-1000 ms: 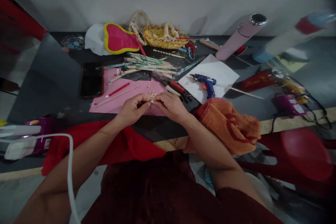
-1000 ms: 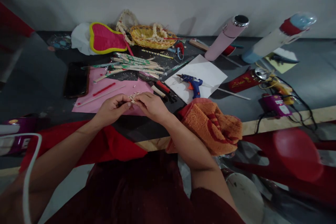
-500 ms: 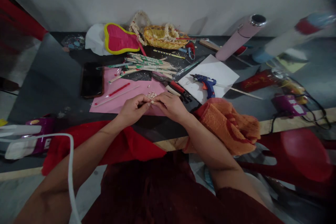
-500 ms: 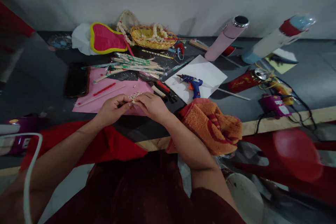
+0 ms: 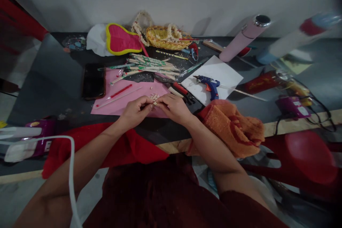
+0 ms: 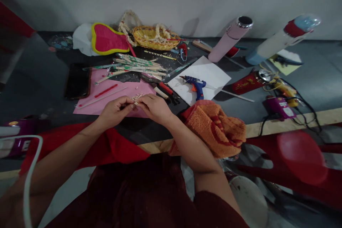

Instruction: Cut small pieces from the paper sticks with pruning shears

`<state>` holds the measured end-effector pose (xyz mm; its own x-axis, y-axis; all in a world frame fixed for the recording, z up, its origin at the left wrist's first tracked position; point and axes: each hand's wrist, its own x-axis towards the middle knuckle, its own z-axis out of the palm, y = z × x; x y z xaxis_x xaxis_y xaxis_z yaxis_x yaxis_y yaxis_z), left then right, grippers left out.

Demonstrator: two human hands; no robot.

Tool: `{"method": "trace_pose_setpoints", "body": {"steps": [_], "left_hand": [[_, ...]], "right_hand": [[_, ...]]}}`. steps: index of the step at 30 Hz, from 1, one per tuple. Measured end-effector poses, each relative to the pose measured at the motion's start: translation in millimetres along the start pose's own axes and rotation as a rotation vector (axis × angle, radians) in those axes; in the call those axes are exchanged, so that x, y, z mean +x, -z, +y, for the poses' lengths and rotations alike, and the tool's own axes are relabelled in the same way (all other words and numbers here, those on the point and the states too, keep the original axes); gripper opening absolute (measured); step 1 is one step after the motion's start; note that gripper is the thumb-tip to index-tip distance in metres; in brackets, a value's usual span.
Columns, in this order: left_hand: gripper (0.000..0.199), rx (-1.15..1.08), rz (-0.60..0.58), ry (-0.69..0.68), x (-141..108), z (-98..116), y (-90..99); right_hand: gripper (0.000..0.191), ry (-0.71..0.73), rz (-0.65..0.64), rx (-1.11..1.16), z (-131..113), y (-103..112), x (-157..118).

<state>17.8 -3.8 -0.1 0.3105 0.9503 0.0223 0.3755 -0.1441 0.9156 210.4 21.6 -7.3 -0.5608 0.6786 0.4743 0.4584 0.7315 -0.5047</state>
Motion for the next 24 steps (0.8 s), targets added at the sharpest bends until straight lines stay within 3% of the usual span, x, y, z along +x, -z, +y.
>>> {"method": "trace_pose_setpoints", "body": {"steps": [18, 24], "left_hand": [[0.018, 0.206, 0.027, 0.026, -2, 6, 1.9], [0.023, 0.083, 0.085, 0.099, 3, -3, 3.0]], "right_hand": [[0.014, -0.096, -0.066, 0.001, 7, -5, -1], [0.022, -0.202, -0.071, -0.126, 20, -9, -1]]}}
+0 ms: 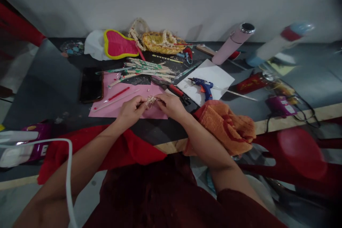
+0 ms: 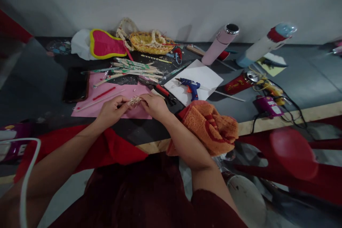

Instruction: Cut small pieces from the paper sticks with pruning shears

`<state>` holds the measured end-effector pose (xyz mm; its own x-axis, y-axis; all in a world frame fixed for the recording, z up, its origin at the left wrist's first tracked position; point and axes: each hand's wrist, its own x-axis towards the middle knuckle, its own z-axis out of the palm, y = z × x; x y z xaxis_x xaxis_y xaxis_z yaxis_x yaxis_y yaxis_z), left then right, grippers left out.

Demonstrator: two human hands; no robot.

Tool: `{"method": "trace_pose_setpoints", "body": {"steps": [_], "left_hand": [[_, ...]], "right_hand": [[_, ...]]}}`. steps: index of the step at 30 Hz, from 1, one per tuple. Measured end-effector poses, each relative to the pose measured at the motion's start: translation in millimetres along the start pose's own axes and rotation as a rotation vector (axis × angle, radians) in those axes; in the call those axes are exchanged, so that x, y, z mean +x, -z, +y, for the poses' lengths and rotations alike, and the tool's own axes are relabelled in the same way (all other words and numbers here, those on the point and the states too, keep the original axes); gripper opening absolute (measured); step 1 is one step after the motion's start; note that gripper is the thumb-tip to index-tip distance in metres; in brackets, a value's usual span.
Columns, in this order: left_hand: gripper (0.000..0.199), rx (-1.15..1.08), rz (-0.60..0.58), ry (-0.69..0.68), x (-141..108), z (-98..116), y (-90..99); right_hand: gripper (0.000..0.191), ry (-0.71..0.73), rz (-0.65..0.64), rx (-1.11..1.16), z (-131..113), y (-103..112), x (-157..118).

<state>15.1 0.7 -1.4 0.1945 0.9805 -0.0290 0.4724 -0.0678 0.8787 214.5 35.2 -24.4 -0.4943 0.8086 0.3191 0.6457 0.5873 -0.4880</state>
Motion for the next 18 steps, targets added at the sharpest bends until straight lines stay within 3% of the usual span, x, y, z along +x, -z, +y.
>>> {"method": "trace_pose_setpoints", "body": {"steps": [7, 11, 18], "left_hand": [[0.026, -0.064, 0.067, 0.069, 3, 3, 9.3], [0.021, -0.173, 0.092, 0.092, 4, 9, 14.0], [0.019, -0.340, 0.041, 0.090, 3, 11, 16.7]], "right_hand": [[0.019, -0.156, 0.238, -0.224, 20, 26, 2], [0.025, -0.269, 0.187, -0.335, 28, 23, -1], [0.018, -0.203, 0.145, -0.317, 29, 21, 2]]}}
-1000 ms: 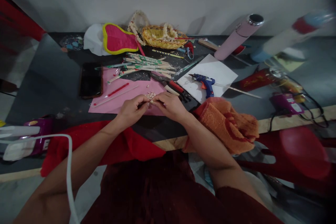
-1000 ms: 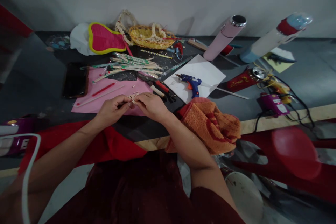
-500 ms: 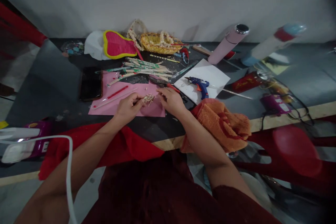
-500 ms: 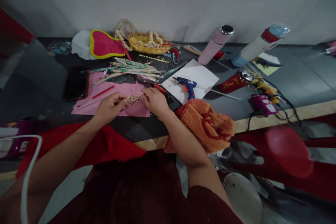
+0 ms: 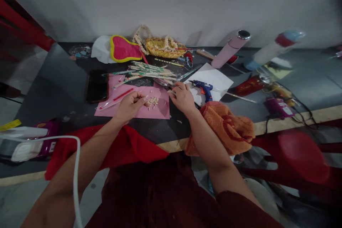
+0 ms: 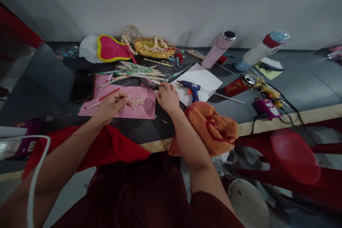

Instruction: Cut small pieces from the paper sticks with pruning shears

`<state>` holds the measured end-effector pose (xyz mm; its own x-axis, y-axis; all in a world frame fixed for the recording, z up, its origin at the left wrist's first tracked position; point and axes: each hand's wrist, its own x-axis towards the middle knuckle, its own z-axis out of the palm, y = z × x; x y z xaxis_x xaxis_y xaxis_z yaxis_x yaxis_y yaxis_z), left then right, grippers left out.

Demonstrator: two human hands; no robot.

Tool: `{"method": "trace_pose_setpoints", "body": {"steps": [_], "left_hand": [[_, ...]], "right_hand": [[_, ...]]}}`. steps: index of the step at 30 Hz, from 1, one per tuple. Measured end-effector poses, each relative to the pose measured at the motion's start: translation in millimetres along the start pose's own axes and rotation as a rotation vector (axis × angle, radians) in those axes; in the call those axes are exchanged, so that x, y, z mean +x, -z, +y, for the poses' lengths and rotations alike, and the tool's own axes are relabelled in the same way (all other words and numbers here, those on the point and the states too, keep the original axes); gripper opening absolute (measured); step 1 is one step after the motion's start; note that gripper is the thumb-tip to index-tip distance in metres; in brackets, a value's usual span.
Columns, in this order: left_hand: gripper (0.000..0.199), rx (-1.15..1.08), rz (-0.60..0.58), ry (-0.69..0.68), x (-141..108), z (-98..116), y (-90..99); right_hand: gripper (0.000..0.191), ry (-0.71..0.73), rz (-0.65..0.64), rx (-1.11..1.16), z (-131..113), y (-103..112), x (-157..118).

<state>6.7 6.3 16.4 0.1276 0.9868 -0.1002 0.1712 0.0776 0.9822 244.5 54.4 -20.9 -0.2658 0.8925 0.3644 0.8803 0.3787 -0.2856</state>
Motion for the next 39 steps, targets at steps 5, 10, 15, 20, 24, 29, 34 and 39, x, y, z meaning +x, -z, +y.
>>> {"method": "trace_pose_setpoints", "body": {"steps": [5, 10, 15, 20, 24, 29, 34, 39], "left_hand": [[0.021, -0.069, 0.000, 0.019, 1, 2, 2.2], [0.021, -0.183, -0.018, 0.048, 1, 3, 3.5], [0.018, -0.276, -0.065, 0.035, -2, 5, 2.6], [0.020, -0.326, -0.053, 0.038, -3, 7, 2.9], [0.021, -0.347, -0.018, 0.025, -3, 9, 5.1], [0.019, -0.417, 0.012, 0.004, -2, 11, 7.1], [0.022, -0.438, 0.031, -0.039, -2, 8, 7.1], [0.018, -0.392, 0.021, -0.093, 0, 0, 6.2]], "right_hand": [[0.024, 0.004, 0.081, 0.243, 1, 12, 4], [0.032, -0.168, 0.101, 0.619, -2, 20, 5], [0.029, -0.187, -0.192, 1.218, -14, 28, -3], [0.030, -0.022, -0.151, 1.045, -21, 35, -6], [0.035, 0.191, -0.069, 0.463, -23, 32, -6], [0.040, 0.289, -0.205, 0.156, -30, 23, -11], [0.043, 0.271, -0.261, 0.093, -36, 23, -14], [0.045, 0.269, -0.292, 0.060, -38, 23, -14]]}}
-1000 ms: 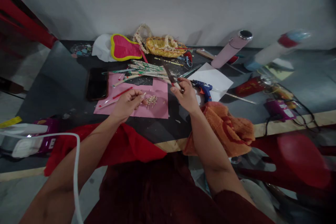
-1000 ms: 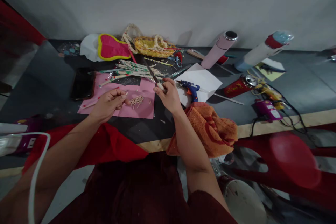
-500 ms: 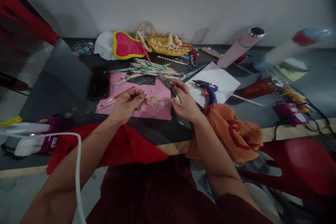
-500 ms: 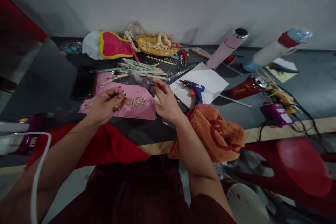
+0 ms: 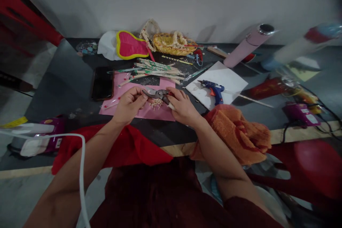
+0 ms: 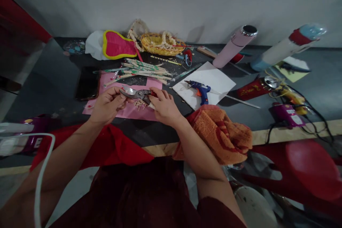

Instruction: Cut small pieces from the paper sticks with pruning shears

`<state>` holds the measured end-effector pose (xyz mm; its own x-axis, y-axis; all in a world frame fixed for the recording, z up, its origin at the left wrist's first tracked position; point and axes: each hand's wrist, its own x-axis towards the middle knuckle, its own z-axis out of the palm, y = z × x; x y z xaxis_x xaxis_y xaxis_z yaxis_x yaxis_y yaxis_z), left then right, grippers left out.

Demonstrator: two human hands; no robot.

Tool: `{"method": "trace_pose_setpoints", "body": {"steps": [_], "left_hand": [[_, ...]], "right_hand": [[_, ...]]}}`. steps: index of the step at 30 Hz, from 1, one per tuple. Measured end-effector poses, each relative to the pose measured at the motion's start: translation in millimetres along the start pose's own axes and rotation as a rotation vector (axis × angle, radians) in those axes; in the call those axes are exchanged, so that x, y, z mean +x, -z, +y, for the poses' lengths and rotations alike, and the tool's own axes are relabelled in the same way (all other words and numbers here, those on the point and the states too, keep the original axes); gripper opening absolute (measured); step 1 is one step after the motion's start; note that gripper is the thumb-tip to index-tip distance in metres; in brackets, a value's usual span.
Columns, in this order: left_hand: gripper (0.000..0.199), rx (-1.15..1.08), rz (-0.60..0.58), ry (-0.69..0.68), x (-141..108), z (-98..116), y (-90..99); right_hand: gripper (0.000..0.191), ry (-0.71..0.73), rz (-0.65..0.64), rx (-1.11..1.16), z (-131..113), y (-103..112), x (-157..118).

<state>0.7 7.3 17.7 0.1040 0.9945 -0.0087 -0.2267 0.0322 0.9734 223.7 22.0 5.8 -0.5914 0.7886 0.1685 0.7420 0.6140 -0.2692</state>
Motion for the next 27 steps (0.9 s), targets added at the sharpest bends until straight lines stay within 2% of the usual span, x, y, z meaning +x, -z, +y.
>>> {"method": "trace_pose_setpoints", "body": {"steps": [14, 16, 18, 21, 27], "left_hand": [[0.017, 0.219, -0.032, -0.047, -3, 4, -0.9], [0.019, 0.225, -0.023, -0.070, -4, 6, -1.6], [0.021, 0.247, -0.015, -0.091, -6, 8, -2.6], [0.024, 0.310, -0.035, -0.135, -10, 10, -4.4], [0.023, 0.330, -0.075, -0.197, -16, 15, -6.3]], "right_hand": [[0.039, 0.015, 0.010, 0.021, -1, 0, 0], [0.044, 0.004, 0.044, 0.061, -1, -1, 0], [0.059, -0.011, 0.074, 0.097, -2, -2, 0], [0.076, -0.022, 0.052, 0.080, -4, -2, 1], [0.068, -0.031, 0.077, 0.014, -7, -2, 2]]}}
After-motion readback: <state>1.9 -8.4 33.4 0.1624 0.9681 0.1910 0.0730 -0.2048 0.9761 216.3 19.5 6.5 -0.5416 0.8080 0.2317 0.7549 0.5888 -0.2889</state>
